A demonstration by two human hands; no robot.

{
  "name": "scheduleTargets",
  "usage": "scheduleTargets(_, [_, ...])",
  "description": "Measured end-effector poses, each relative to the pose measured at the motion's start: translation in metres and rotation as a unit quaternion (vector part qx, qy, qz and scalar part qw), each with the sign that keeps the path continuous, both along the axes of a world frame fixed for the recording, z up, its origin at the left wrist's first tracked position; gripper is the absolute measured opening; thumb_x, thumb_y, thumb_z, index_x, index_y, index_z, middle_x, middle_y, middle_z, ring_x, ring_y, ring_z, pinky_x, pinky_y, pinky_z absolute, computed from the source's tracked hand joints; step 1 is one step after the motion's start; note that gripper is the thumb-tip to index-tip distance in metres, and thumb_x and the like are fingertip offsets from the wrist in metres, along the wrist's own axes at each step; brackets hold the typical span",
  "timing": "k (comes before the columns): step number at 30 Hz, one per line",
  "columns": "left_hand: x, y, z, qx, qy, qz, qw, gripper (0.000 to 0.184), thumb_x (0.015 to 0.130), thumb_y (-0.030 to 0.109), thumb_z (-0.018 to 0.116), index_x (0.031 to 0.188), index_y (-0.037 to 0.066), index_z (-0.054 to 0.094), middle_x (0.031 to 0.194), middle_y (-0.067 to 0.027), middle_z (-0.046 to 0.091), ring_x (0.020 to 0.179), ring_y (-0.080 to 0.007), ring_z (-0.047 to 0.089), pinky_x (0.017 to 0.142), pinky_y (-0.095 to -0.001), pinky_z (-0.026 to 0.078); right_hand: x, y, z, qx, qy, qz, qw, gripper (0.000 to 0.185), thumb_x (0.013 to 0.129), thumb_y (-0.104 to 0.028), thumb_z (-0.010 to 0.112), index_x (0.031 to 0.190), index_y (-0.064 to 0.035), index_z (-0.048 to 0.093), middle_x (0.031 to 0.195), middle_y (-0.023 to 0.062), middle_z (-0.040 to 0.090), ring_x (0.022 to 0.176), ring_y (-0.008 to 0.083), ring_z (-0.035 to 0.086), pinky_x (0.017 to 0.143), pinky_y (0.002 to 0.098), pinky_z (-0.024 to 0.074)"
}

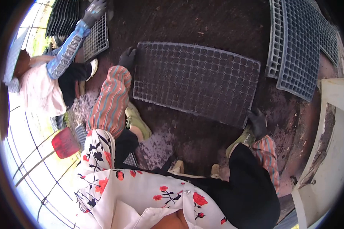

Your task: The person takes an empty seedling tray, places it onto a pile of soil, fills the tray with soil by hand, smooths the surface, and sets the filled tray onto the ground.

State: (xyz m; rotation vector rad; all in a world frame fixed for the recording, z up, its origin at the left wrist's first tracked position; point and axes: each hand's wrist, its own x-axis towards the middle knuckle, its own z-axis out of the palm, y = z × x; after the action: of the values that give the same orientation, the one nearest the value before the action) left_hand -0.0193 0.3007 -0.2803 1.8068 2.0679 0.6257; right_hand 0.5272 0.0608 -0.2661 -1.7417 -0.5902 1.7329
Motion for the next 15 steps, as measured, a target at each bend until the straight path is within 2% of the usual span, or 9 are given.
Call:
scheduleTargets(2, [0.008, -0.019, -0.001, -0.02, -0.145, -0.015, 0.989, 0.032, 0.085, 0.028, 0.053, 0.109, 0.008, 0.059, 0.098, -0.017, 0.063, 0.095, -0.0298, 0.06, 0.081, -0.0383, 0.046, 0.0, -0.001, -0.003, -0.004, 0.014, -0.014, 1.0, 0.033, 0.084, -0.013, 0.056, 0.112, 0.0044, 0.054, 0.104, 0.0084, 0.059, 0.093, 0.0151, 0.055, 0.083, 0.0277, 0.043])
scheduleTargets(3, [0.009, -0.03, 0.004, -0.02, -0.143, -0.011, 0.989, 0.032, 0.085, 0.028, 0.053, 0.109, 0.008, 0.059, 0.098, -0.017, 0.063, 0.095, -0.0298, 0.06, 0.081, -0.0383, 0.046, 0.0, -0.001, -0.003, 0.002, 0.026, -0.009, 1.0, 0.034, 0.084, -0.014, 0.056, 0.112, 0.0047, 0.053, 0.105, 0.009, 0.059, 0.094, 0.0154, 0.055, 0.083, 0.0282, 0.0429])
scheduleTargets(5, [0.013, -0.057, 0.016, -0.111, -0.043, 0.059, 0.991, 0.031, 0.084, 0.024, 0.055, 0.109, 0.006, 0.06, 0.097, -0.0151, 0.065, 0.095, -0.0256, 0.061, 0.081, -0.0351, 0.045, 0.003, 0.0, -0.006, 0.012, 0.038, -0.004, 0.999, 0.035, 0.084, -0.015, 0.056, 0.112, 0.0049, 0.053, 0.105, 0.0095, 0.059, 0.094, 0.0156, 0.055, 0.084, 0.0286, 0.0427])
scheduleTargets(9, [-0.016, -0.122, -0.017, -0.105, -0.061, 0.105, 0.987, 0.031, 0.083, 0.026, 0.054, 0.108, 0.007, 0.059, 0.091, -0.0149, 0.065, 0.085, -0.0247, 0.062, 0.075, -0.0357, 0.046, 0.009, -0.006, -0.019, 0.04, 0.003, 0.021, 0.999, 0.036, 0.084, -0.017, 0.055, 0.113, 0.005, 0.053, 0.105, 0.0109, 0.059, 0.096, 0.0165, 0.055, 0.085, 0.0288, 0.0418])
scheduleTargets(11, [-0.018, -0.155, -0.015, -0.092, 0.048, 0.107, 0.989, 0.031, 0.082, 0.024, 0.053, 0.107, 0.006, 0.059, 0.086, -0.014, 0.065, 0.08, -0.0228, 0.061, 0.073, -0.0359, 0.046, 0.009, -0.005, -0.024, 0.05, -0.01, 0.036, 0.998, 0.036, 0.084, -0.017, 0.054, 0.113, 0.005, 0.053, 0.105, 0.0113, 0.059, 0.096, 0.0167, 0.055, 0.085, 0.0286, 0.0415])
scheduleTargets(12, [-0.017, -0.168, -0.014, -0.092, 0.048, 0.106, 0.989, 0.031, 0.082, 0.024, 0.053, 0.107, 0.006, 0.059, 0.086, -0.014, 0.065, 0.08, -0.0228, 0.061, 0.073, -0.0359, 0.046, 0.008, -0.005, -0.026, 0.058, -0.002, 0.03, 0.998, 0.036, 0.084, -0.017, 0.054, 0.113, 0.0049, 0.053, 0.105, 0.0115, 0.059, 0.096, 0.0172, 0.055, 0.085, 0.0285, 0.0412])
scheduleTargets(14, [-0.011, -0.188, -0.019, -0.086, -0.079, 0.21, 0.971, 0.029, 0.081, 0.023, 0.052, 0.102, 0.005, 0.061, 0.084, -0.0146, 0.065, 0.078, -0.024, 0.061, 0.072, -0.0371, 0.046, 0.007, -0.006, -0.02, 0.065, 0.0, 0.018, 0.998, 0.036, 0.084, -0.016, 0.054, 0.114, 0.0048, 0.053, 0.106, 0.0116, 0.059, 0.096, 0.0176, 0.055, 0.086, 0.0283, 0.041])
scheduleTargets(15, [-0.038, -0.198, -0.063, -0.073, -0.188, 0.236, 0.95, 0.029, 0.081, 0.022, 0.052, 0.098, 0.001, 0.062, 0.083, -0.0163, 0.065, 0.078, -0.0235, 0.062, 0.072, -0.0375, 0.046, 0.002, -0.005, -0.012, 0.063, 0.006, 0.015, 0.998, 0.036, 0.085, -0.016, 0.054, 0.114, 0.0048, 0.053, 0.106, 0.0116, 0.059, 0.096, 0.0176, 0.055, 0.086, 0.0282, 0.041])
